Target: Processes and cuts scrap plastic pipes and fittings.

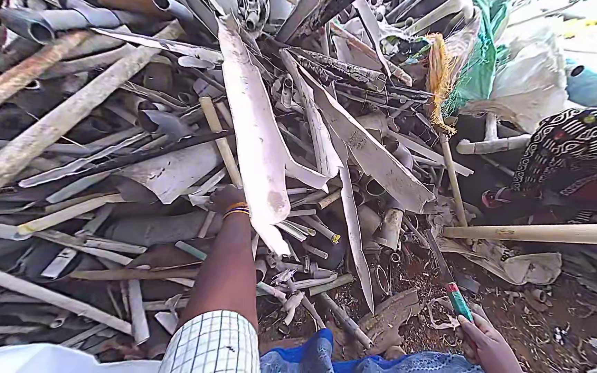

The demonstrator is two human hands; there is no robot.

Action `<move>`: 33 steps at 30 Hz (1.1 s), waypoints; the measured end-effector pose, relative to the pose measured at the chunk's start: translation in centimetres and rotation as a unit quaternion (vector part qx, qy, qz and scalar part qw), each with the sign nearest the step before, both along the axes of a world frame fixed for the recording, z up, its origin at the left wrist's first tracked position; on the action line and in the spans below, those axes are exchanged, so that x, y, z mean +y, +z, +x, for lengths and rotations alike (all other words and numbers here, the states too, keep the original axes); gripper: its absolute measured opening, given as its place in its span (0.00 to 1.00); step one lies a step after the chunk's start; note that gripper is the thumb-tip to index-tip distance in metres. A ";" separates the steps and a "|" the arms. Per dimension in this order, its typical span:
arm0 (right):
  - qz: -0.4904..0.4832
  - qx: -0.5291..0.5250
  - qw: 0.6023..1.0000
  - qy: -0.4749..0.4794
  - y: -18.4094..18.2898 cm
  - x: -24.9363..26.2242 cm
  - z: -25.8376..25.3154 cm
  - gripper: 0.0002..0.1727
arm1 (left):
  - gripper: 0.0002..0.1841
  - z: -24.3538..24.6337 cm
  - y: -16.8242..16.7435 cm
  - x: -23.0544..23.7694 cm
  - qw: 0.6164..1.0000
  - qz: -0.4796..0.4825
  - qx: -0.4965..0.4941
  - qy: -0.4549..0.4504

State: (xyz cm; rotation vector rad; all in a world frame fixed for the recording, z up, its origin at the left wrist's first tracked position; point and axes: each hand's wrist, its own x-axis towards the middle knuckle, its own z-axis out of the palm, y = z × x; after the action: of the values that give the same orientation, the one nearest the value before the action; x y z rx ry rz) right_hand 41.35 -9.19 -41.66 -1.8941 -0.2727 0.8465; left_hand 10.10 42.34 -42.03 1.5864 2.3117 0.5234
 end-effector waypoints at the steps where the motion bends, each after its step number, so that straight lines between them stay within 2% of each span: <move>1: 0.008 0.004 1.000 -0.006 -0.1 0.0 0.0 0.09 | 0.36 -0.4 -1.2 1.0 1.000 0.014 -0.021 0.008; 3: 0.012 0.009 1.000 -0.016 -0.2 0.1 0.0 0.09 | 0.34 -0.3 -1.0 0.9 1.000 0.000 -0.019 -0.017; 5: 0.011 0.002 1.000 -0.017 -0.2 0.0 0.0 0.09 | 0.27 1.1 3.2 -3.5 0.997 -0.028 -0.035 -0.068; 7: 0.016 -0.004 1.000 -0.011 -0.2 -0.2 0.0 0.10 | 0.22 1.5 5.8 -7.0 0.993 0.001 -0.076 -0.091; 11: 0.019 -0.007 1.000 -0.005 0.3 -0.5 0.0 0.11 | 0.22 -0.3 8.5 -10.1 0.981 0.121 -0.129 -0.080; 14: 0.020 -0.012 1.000 -0.009 0.9 -0.9 -0.2 0.12 | 0.23 -2.6 12.4 -13.8 0.963 0.221 -0.127 -0.085; 18: 0.027 -0.026 0.999 -0.004 1.4 -1.8 -0.5 0.13 | 0.25 -7.9 17.0 -18.6 0.902 0.387 -0.164 -0.096; 20: 0.036 -0.035 0.999 0.001 1.8 -2.1 -0.9 0.14 | 0.25 -9.6 18.7 -22.4 0.874 0.427 -0.195 -0.126; 24: 0.044 -0.057 0.997 0.030 2.4 -2.9 -2.1 0.15 | 0.31 -8.6 17.7 -31.7 0.778 0.481 -0.243 -0.323; 27: 0.047 -0.084 0.994 0.054 2.1 -3.4 -2.9 0.16 | 0.23 -6.6 15.3 -38.1 0.738 0.494 -0.171 -0.427; 30: 0.036 -0.113 0.990 0.072 2.1 -3.9 -3.8 0.17 | 0.17 -5.2 14.4 -42.6 0.700 0.542 -0.074 -0.458; 33: 0.034 -0.131 0.987 0.082 2.2 -4.2 -4.1 0.17 | 0.15 -5.3 14.1 -45.0 0.666 0.568 -0.088 -0.475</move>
State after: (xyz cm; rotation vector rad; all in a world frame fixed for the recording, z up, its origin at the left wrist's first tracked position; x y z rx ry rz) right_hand 37.22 -13.38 -39.42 -1.9384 -0.6186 0.6842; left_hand 4.81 -2.70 -27.88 2.6597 0.5113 1.8184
